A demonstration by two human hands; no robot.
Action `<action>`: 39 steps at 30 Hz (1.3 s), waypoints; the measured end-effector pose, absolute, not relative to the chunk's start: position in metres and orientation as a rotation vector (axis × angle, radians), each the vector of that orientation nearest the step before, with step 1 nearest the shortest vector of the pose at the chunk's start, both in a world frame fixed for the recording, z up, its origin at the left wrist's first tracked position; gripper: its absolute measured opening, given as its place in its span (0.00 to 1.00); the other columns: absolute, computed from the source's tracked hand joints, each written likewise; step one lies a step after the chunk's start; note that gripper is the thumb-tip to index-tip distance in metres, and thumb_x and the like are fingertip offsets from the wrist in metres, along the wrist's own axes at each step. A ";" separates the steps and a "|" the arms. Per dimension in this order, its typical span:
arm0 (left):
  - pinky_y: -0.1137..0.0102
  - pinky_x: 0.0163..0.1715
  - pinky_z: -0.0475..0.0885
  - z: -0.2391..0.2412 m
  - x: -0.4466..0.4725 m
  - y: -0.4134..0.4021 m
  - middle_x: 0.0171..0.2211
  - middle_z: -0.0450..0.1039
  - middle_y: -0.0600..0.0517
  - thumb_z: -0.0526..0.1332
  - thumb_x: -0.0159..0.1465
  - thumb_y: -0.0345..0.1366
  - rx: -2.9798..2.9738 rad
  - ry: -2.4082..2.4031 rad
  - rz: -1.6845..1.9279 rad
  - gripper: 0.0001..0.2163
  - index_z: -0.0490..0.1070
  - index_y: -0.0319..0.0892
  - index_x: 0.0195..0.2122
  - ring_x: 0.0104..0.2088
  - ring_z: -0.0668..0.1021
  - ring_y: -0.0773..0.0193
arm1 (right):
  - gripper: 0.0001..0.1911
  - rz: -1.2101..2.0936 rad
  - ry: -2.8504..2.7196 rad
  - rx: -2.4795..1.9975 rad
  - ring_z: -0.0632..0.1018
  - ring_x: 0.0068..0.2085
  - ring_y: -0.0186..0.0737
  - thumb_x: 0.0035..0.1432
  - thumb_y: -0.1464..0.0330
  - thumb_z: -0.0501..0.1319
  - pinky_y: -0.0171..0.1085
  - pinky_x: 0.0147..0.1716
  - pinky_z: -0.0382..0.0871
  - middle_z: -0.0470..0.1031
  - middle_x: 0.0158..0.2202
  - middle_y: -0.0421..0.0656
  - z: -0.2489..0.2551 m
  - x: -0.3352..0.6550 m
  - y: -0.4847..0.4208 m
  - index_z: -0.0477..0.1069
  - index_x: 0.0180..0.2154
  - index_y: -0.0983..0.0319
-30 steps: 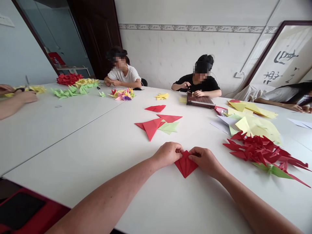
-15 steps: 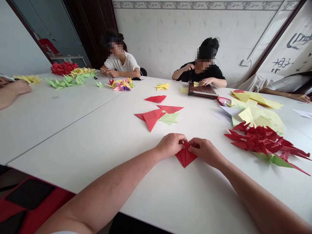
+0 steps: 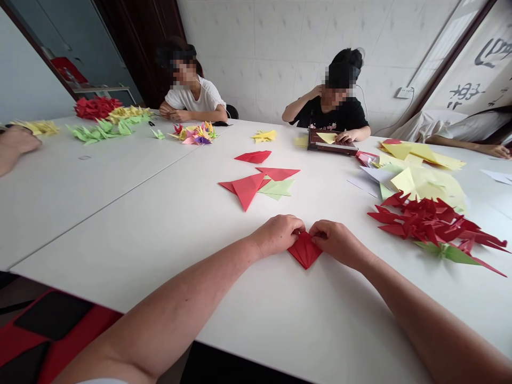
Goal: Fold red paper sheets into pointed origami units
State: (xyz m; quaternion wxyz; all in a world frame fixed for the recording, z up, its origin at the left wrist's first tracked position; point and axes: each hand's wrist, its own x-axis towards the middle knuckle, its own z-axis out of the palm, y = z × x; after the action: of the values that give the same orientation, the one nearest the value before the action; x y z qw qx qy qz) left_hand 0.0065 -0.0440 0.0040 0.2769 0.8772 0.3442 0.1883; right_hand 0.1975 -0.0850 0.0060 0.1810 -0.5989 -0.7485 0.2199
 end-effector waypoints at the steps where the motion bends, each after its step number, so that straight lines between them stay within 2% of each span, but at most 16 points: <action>1: 0.74 0.29 0.67 0.005 0.007 -0.045 0.33 0.73 0.55 0.53 0.56 0.23 2.374 0.922 0.503 0.10 0.71 0.42 0.30 0.32 0.73 0.68 | 0.08 0.598 -2.132 -1.691 0.69 0.29 0.34 0.49 0.75 0.52 0.32 0.28 0.61 0.73 0.29 0.38 0.006 0.198 -0.086 0.69 0.27 0.59; 6: 0.74 0.24 0.63 0.003 0.007 -0.047 0.28 0.67 0.55 0.52 0.57 0.23 2.495 0.932 0.481 0.09 0.66 0.41 0.25 0.27 0.69 0.69 | 0.10 0.386 -2.306 -1.653 0.69 0.31 0.34 0.53 0.77 0.52 0.32 0.29 0.59 0.71 0.30 0.39 0.007 0.199 -0.088 0.68 0.27 0.60; 14: 0.73 0.23 0.59 -0.011 0.008 -0.048 0.25 0.61 0.55 0.50 0.58 0.20 2.841 0.852 0.469 0.10 0.64 0.40 0.25 0.25 0.64 0.69 | 0.11 0.042 -2.508 -1.546 0.69 0.30 0.33 0.58 0.78 0.52 0.32 0.28 0.56 0.69 0.29 0.40 0.002 0.199 -0.092 0.70 0.31 0.61; 19: 0.74 0.24 0.60 -0.015 0.007 -0.049 0.25 0.62 0.54 0.50 0.58 0.20 2.938 0.823 0.496 0.10 0.65 0.39 0.25 0.26 0.65 0.69 | 0.12 0.035 -2.514 -1.530 0.70 0.31 0.33 0.58 0.79 0.52 0.31 0.27 0.56 0.69 0.31 0.40 0.000 0.199 -0.095 0.71 0.32 0.61; 27: 0.73 0.31 0.65 -0.015 0.001 -0.052 0.30 0.67 0.53 0.50 0.61 0.20 2.953 0.743 0.471 0.12 0.70 0.40 0.32 0.30 0.69 0.68 | 0.12 -0.051 -2.583 -1.522 0.69 0.30 0.33 0.57 0.80 0.52 0.32 0.28 0.56 0.69 0.30 0.41 0.003 0.198 -0.098 0.70 0.29 0.62; 39: 0.72 0.25 0.61 -0.007 -0.001 -0.063 0.28 0.65 0.53 0.52 0.58 0.18 3.200 0.685 0.334 0.10 0.67 0.39 0.29 0.28 0.66 0.67 | 0.13 -0.109 -2.701 -1.472 0.68 0.31 0.34 0.56 0.81 0.54 0.33 0.27 0.56 0.69 0.29 0.42 0.010 0.194 -0.104 0.71 0.26 0.62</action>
State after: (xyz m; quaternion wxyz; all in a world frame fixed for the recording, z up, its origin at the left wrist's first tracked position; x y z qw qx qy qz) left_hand -0.0007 -0.0625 -0.0071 -0.0740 0.9701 0.2078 0.1012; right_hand 0.1944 -0.1040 0.0095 0.0316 -0.4780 -0.8771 -0.0353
